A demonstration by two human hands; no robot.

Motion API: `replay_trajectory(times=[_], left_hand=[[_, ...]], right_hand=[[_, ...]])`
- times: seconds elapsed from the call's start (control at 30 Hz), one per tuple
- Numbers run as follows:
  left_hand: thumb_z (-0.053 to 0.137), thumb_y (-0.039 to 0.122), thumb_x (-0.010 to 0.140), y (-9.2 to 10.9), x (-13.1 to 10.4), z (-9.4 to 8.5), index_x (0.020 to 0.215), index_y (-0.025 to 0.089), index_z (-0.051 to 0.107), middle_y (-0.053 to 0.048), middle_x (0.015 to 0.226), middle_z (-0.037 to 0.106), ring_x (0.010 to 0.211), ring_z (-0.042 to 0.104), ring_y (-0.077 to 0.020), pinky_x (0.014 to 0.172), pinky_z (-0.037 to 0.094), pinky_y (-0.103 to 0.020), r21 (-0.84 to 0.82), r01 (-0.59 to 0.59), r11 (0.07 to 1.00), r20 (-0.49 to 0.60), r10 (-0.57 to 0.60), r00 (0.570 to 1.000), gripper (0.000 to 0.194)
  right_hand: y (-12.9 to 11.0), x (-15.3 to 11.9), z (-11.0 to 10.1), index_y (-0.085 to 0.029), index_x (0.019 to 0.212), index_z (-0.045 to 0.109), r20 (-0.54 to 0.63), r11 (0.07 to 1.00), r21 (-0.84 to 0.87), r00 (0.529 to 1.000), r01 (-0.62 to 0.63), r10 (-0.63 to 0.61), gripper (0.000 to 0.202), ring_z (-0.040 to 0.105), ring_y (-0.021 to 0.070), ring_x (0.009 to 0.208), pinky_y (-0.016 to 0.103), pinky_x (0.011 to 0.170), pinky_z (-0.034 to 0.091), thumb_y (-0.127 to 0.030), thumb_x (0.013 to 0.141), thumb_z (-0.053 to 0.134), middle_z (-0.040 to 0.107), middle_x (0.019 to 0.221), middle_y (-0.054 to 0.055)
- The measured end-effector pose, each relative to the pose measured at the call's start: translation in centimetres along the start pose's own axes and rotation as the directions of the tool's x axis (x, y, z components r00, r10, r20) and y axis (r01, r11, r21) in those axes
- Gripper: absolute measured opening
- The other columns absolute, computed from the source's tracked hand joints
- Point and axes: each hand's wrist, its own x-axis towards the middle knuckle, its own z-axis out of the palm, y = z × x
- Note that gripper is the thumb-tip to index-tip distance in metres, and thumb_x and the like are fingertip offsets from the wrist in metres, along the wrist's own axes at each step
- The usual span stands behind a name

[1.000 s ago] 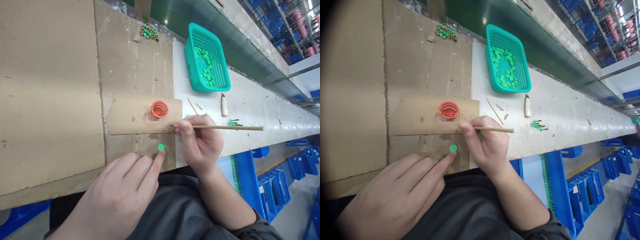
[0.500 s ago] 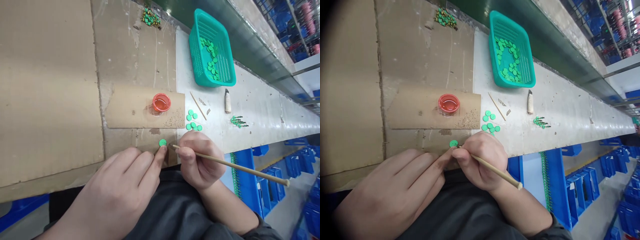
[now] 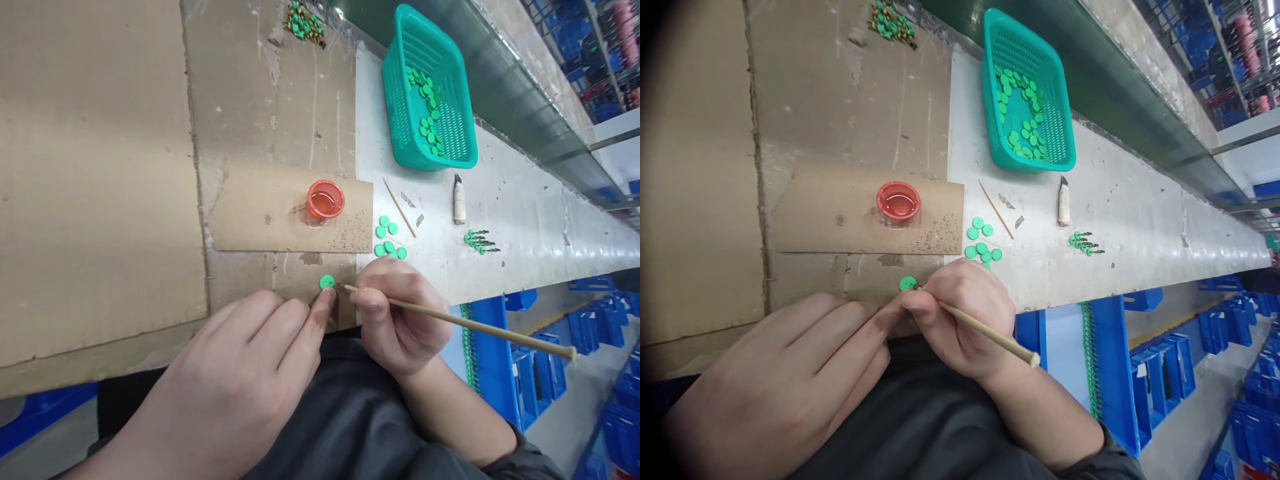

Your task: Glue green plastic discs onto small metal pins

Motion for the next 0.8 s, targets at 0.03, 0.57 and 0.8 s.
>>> replay_trajectory(times=[0.03,0.57,0.8], left_hand=[[0.061,0.010,0.117,0.0,0.0,0.0,0.116,0.014,0.072,-0.002,0.085,0.051,0.082,0.046,-0.0259,0.076,0.042,-0.046,0.003,-0.001,1.000,-0.005,0.001,1.000,0.012],[0.060,0.013,0.117,-0.9,-0.6,-0.5,0.130,0.011,0.078,-0.008,0.105,0.078,0.093,0.066,-0.0273,0.087,0.058,-0.049,-0.011,-0.050,0.999,0.063,0.051,0.997,0.023],[0.056,0.013,0.117,-1.5,-0.3,-1.2,0.131,0.017,0.078,-0.005,0.105,0.078,0.089,0.068,-0.0234,0.082,0.058,-0.044,-0.091,-0.083,0.992,0.101,0.092,0.991,0.026]], right_hand=[[0.0,0.0,0.0,-0.027,0.111,0.068,0.003,1.000,-0.005,1.000,-0.003,0.003,0.014,0.071,0.0168,0.069,0.035,0.063,0.064,-0.029,0.125,0.067,0.075,0.083,0.000],[-0.1,-0.6,-2.3,-0.027,0.143,0.080,0.144,0.981,0.111,0.979,-0.158,0.141,0.030,0.092,0.0196,0.099,0.037,0.087,0.078,-0.013,0.120,0.065,0.094,0.123,0.007],[1.0,0.4,-2.4,-0.026,0.115,0.069,0.339,0.997,0.077,0.941,-0.012,-0.015,0.033,0.089,0.0202,0.113,0.042,0.102,0.070,0.004,0.103,0.067,0.094,0.119,0.005]])
